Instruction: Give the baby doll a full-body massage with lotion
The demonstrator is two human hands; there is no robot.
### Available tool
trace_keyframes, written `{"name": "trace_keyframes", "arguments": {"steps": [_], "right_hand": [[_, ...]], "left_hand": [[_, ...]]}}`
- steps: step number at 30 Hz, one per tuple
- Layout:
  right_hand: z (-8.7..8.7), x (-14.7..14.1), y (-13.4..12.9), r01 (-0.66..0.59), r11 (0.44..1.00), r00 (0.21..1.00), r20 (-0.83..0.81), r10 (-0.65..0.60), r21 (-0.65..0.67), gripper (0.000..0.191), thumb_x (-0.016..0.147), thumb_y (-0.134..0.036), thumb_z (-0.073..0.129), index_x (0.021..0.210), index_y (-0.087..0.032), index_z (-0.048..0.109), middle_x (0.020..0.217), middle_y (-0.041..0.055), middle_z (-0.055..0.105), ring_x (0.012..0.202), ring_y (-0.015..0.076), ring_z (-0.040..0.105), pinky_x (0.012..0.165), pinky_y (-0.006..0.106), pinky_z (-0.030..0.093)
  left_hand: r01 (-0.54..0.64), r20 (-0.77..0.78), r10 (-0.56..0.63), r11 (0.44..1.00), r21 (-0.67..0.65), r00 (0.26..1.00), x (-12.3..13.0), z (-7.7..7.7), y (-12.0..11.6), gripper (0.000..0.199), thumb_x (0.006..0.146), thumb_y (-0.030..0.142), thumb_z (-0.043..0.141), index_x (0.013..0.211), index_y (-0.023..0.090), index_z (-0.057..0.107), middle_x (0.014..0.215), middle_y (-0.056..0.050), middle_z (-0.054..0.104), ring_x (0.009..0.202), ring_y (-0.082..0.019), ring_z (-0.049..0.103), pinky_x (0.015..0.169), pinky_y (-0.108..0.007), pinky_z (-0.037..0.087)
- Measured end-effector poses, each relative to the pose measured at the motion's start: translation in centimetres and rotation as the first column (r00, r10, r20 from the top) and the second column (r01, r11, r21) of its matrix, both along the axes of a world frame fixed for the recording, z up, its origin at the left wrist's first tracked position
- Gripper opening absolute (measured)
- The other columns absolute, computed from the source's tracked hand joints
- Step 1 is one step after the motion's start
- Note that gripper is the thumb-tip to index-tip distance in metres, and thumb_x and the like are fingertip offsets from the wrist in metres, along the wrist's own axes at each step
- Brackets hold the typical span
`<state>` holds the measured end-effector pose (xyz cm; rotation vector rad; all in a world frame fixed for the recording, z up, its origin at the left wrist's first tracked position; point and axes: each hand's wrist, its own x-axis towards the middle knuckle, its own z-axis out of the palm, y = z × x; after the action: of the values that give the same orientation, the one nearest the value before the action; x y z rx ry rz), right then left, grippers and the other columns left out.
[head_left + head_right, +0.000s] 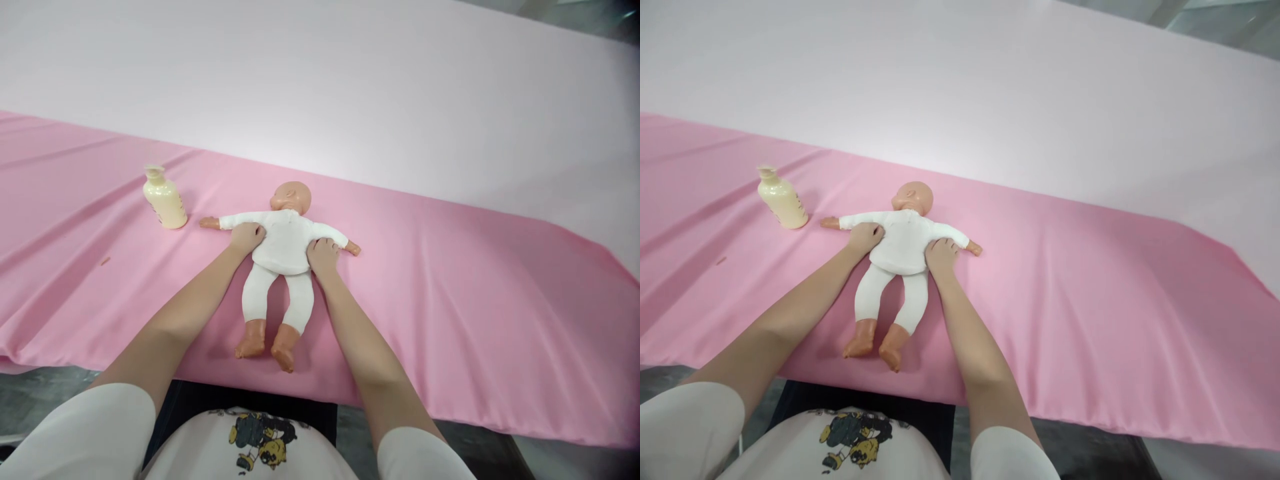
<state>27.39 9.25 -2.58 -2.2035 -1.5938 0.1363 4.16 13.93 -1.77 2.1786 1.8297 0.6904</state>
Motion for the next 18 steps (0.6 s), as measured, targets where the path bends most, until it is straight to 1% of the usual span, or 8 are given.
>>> {"name": "trace_keyframes", "arguments": {"steps": [2, 5, 8, 10, 12, 15, 16, 18], "right_hand": [[-0.4, -0.1, 0.0, 0.019, 1.0, 0.999, -0.043, -0.02, -0.021, 0.046, 0.097, -0.029, 0.035, 0.123, -0.001, 0.06, 0.134, 0.0326, 0.053, 0.128, 0.0422, 0.05, 0.106, 0.059, 0.037], [-0.9, 0.2, 0.3, -0.006, 0.997, 0.995, -0.101, -0.001, -0.075, 0.05, 0.098, -0.034, 0.035, 0.129, -0.001, 0.056, 0.146, 0.0345, 0.043, 0.141, 0.0427, 0.037, 0.115, 0.063, 0.025], [-1.0, 1.0, 0.8, -0.07, 0.993, 0.986, -0.158, 0.055, -0.09, 0.047, 0.099, -0.037, 0.035, 0.128, -0.008, 0.058, 0.146, 0.029, 0.048, 0.144, 0.0389, 0.035, 0.117, 0.062, 0.02], [-0.9, 1.5, 0.9, -0.152, 0.988, 0.965, -0.222, 0.141, -0.033, 0.044, 0.099, -0.04, 0.034, 0.124, -0.014, 0.06, 0.14, 0.0228, 0.057, 0.142, 0.0343, 0.039, 0.118, 0.059, 0.023], [-0.6, 1.8, 0.8, -0.225, 0.973, 0.924, -0.307, 0.228, 0.046, 0.046, 0.099, -0.045, 0.032, 0.122, -0.017, 0.061, 0.133, 0.0187, 0.062, 0.136, 0.0301, 0.046, 0.116, 0.052, 0.03], [-0.1, 1.6, 0.4, -0.263, 0.959, 0.853, -0.44, 0.283, 0.107, 0.053, 0.098, -0.053, 0.029, 0.121, -0.018, 0.061, 0.122, 0.0158, 0.068, 0.122, 0.0264, 0.057, 0.106, 0.042, 0.043], [0.1, 1.3, 0.3, -0.264, 0.957, 0.836, -0.465, 0.29, 0.121, 0.054, 0.097, -0.055, 0.029, 0.121, -0.018, 0.06, 0.118, 0.0149, 0.07, 0.116, 0.0259, 0.06, 0.102, 0.041, 0.046], [0.5, 0.5, 0.1, -0.267, 0.952, 0.822, -0.48, 0.307, 0.152, 0.057, 0.096, -0.057, 0.03, 0.122, -0.017, 0.061, 0.111, 0.0139, 0.072, 0.109, 0.0262, 0.063, 0.096, 0.04, 0.049]], "left_hand": [[-0.001, -0.008, 0.001, 1.0, 0.025, 1.0, 0.0, -0.1, 0.0, 0.037, 0.094, 0.033, 0.041, 0.069, 0.019, 0.063, 0.076, -0.011, 0.068, 0.073, -0.024, 0.06, 0.069, -0.036, 0.042], [-0.016, -0.001, 0.016, 0.999, 0.046, 1.0, 0.2, -0.2, 0.0, 0.041, 0.096, 0.034, 0.038, 0.066, 0.019, 0.061, 0.078, -0.012, 0.066, 0.077, -0.025, 0.06, 0.072, -0.038, 0.043], [-0.026, 0.06, 0.024, 0.999, 0.03, 0.998, 0.3, -0.2, -0.1, 0.04, 0.098, 0.034, 0.038, 0.067, 0.019, 0.058, 0.079, -0.012, 0.064, 0.081, -0.025, 0.059, 0.077, -0.038, 0.044], [-0.026, 0.126, 0.025, 1.0, 0.007, 0.992, 0.3, -0.2, -0.2, 0.033, 0.098, 0.033, 0.038, 0.078, 0.018, 0.06, 0.08, -0.011, 0.063, 0.081, -0.024, 0.059, 0.079, -0.038, 0.044], [-0.039, 0.177, 0.04, 0.999, -0.01, 0.983, 0.2, -0.1, -0.3, 0.025, 0.098, 0.032, 0.041, 0.099, 0.015, 0.059, 0.08, -0.009, 0.062, 0.08, -0.024, 0.059, 0.078, -0.038, 0.045], [-0.014, 0.308, 0.026, 0.999, -0.044, 0.951, 0.0, -0.2, -0.3, 0.038, 0.096, 0.036, 0.048, 0.127, 0.015, 0.047, 0.08, -0.006, 0.061, 0.082, -0.025, 0.062, 0.078, -0.037, 0.046], [0.023, 0.384, 0.001, 0.998, -0.058, 0.923, 0.0, -0.2, -0.3, 0.043, 0.095, 0.037, 0.051, 0.132, 0.016, 0.043, 0.082, -0.006, 0.061, 0.085, -0.025, 0.063, 0.08, -0.037, 0.046], [0.087, 0.569, -0.029, 0.993, -0.076, 0.822, 0.4, -0.2, -0.3, 0.049, 0.094, 0.037, 0.054, 0.136, 0.02, 0.038, 0.088, -0.005, 0.061, 0.091, -0.023, 0.064, 0.084, -0.036, 0.047]]}}
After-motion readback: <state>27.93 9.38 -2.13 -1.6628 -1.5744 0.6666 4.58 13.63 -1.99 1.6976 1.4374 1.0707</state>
